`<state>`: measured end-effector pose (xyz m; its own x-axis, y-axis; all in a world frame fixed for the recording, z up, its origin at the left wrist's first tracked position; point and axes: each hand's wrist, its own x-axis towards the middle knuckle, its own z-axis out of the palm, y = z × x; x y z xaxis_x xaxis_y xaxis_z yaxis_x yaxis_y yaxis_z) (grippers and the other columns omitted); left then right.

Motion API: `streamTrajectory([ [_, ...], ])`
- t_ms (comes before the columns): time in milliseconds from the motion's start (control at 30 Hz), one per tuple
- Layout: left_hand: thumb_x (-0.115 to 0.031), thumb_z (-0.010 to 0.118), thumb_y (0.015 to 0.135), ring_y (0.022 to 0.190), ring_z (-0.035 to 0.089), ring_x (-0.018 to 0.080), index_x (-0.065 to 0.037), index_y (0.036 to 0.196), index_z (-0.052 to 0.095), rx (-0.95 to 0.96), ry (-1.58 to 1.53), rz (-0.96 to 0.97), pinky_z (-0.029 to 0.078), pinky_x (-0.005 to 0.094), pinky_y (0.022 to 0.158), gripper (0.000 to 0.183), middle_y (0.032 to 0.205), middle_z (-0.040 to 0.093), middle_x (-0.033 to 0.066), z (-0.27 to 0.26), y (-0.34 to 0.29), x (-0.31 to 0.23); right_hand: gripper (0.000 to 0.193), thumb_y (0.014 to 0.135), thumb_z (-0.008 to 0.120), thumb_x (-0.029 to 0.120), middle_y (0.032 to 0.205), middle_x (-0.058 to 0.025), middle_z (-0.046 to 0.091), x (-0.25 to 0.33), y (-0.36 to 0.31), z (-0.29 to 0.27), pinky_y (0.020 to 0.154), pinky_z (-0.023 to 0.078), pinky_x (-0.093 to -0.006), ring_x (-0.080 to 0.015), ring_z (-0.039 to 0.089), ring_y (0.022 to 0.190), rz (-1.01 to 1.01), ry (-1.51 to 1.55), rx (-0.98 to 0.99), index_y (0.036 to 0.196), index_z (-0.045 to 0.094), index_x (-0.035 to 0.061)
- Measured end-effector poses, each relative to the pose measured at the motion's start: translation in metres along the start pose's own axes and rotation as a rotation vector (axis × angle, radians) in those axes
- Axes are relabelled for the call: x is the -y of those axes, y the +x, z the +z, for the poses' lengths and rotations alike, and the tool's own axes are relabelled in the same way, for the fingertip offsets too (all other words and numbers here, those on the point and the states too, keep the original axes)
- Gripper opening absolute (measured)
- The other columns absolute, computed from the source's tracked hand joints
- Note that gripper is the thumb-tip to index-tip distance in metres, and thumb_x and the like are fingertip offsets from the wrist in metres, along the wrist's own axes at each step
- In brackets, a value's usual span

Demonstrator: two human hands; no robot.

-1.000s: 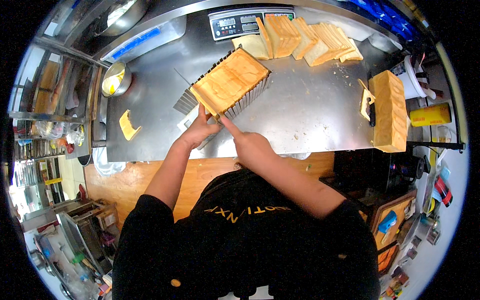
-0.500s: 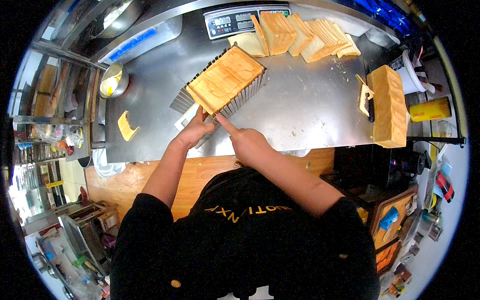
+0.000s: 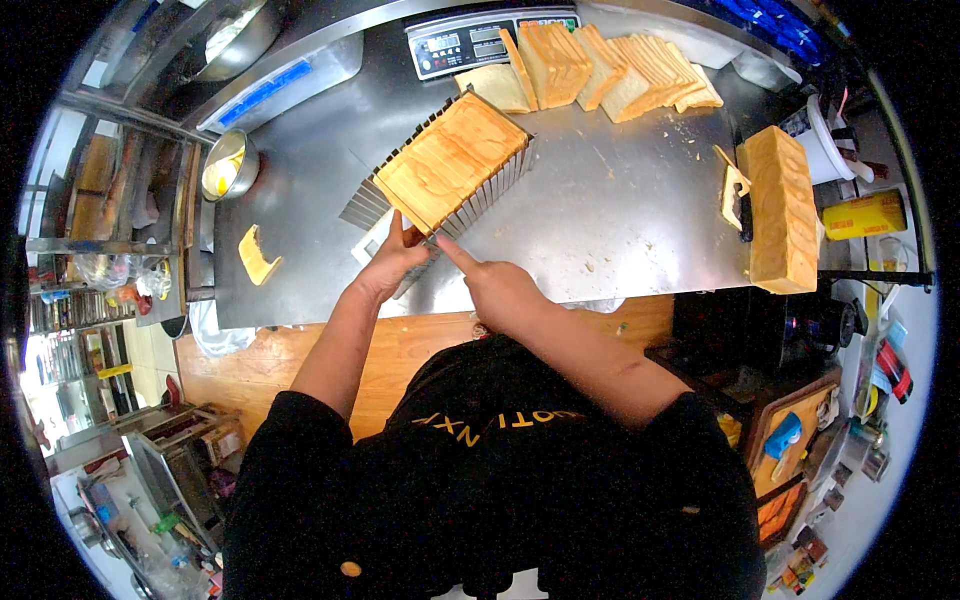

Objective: The person slices a loaf of white bread into uniform pieces using a long serrated knife on a stainless steel countertop. The person stacks the cut slices and continues slicing additional loaves, arranging the finished slices in neat rows.

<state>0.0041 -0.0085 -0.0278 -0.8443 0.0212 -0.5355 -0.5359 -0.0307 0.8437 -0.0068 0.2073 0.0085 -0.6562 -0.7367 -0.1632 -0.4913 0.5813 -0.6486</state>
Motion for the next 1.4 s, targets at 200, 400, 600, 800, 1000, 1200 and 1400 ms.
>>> streamTrajectory([
  [200, -0.009, 0.061, 0.072, 0.138, 0.021, 0.0326, -0.001, 0.142, -0.019, -0.024, -0.026, 0.015, 0.022, 0.0351, 0.109, 0.107, 0.147, 0.020, 0.0279, -0.002, 0.002, 0.008, 0.062, 0.086, 0.052, 0.010, 0.077, -0.0225, 0.062, -0.005, -0.041, -0.018, 0.064, 0.048, -0.0470, -0.0393, 0.061, 0.072, 0.217, 0.001, 0.250, 0.141, 0.024, 0.0106],
  [400, -0.005, 0.061, 0.073, 0.135, 0.028, 0.0313, -0.004, 0.143, -0.019, -0.039, -0.022, 0.020, 0.026, 0.0342, 0.106, 0.106, 0.145, 0.028, 0.0248, -0.004, 0.006, 0.016, 0.026, 0.088, 0.047, 0.009, 0.077, -0.0244, 0.062, -0.011, 0.012, 0.013, 0.063, 0.048, -0.0490, -0.0402, 0.062, 0.070, 0.203, -0.042, 0.153, 0.111, 0.041, 0.0003],
  [600, -0.014, 0.063, 0.073, 0.138, 0.022, 0.0342, 0.000, 0.142, -0.019, -0.025, -0.038, 0.006, 0.021, 0.0353, 0.110, 0.108, 0.146, 0.019, 0.0305, 0.000, -0.001, -0.001, 0.022, 0.090, 0.044, 0.012, 0.078, -0.0256, 0.062, -0.016, -0.003, 0.009, 0.065, 0.048, -0.0487, -0.0414, 0.061, 0.073, 0.306, -0.031, 0.256, 0.107, 0.041, -0.0018],
  [800, -0.014, 0.063, 0.073, 0.138, 0.022, 0.0341, -0.003, 0.143, -0.019, -0.032, 0.001, 0.005, 0.022, 0.0353, 0.110, 0.109, 0.145, 0.021, 0.0306, 0.000, 0.005, 0.010, 0.025, 0.088, 0.045, 0.011, 0.083, -0.0246, 0.063, -0.017, -0.008, 0.002, 0.066, 0.050, -0.0459, -0.0404, 0.062, 0.078, 0.270, -0.060, 0.275, 0.107, 0.043, -0.0052],
  [1000, -0.015, 0.064, 0.072, 0.137, 0.024, 0.0344, -0.007, 0.144, -0.019, -0.032, -0.011, 0.039, 0.023, 0.0344, 0.110, 0.109, 0.144, 0.022, 0.0318, -0.002, 0.003, 0.006, 0.025, 0.090, 0.045, 0.014, 0.084, -0.0264, 0.062, -0.019, 0.044, 0.026, 0.069, 0.049, -0.0482, -0.0414, 0.062, 0.080, 0.254, -0.036, 0.229, 0.107, 0.043, -0.0042],
  [1200, -0.016, 0.065, 0.071, 0.136, 0.027, 0.0357, -0.008, 0.144, -0.019, -0.046, 0.023, 0.050, 0.027, 0.0343, 0.108, 0.111, 0.143, 0.024, 0.0329, 0.002, 0.006, 0.009, 0.024, 0.090, 0.044, 0.014, 0.083, -0.0271, 0.062, -0.039, -0.008, 0.020, 0.069, 0.049, -0.0493, -0.0423, 0.062, 0.080, 0.334, -0.067, 0.330, 0.107, 0.043, -0.0028],
  [1400, -0.017, 0.066, 0.069, 0.135, 0.028, 0.0361, -0.008, 0.144, -0.017, -0.006, 0.070, 0.070, 0.028, 0.0335, 0.107, 0.112, 0.142, 0.025, 0.0324, 0.006, 0.009, 0.013, 0.023, 0.086, 0.046, 0.009, 0.084, -0.0266, 0.063, -0.034, 0.025, 0.023, 0.068, 0.050, -0.0481, -0.0402, 0.063, 0.079, 0.269, -0.069, 0.264, 0.105, 0.043, -0.0025],
])
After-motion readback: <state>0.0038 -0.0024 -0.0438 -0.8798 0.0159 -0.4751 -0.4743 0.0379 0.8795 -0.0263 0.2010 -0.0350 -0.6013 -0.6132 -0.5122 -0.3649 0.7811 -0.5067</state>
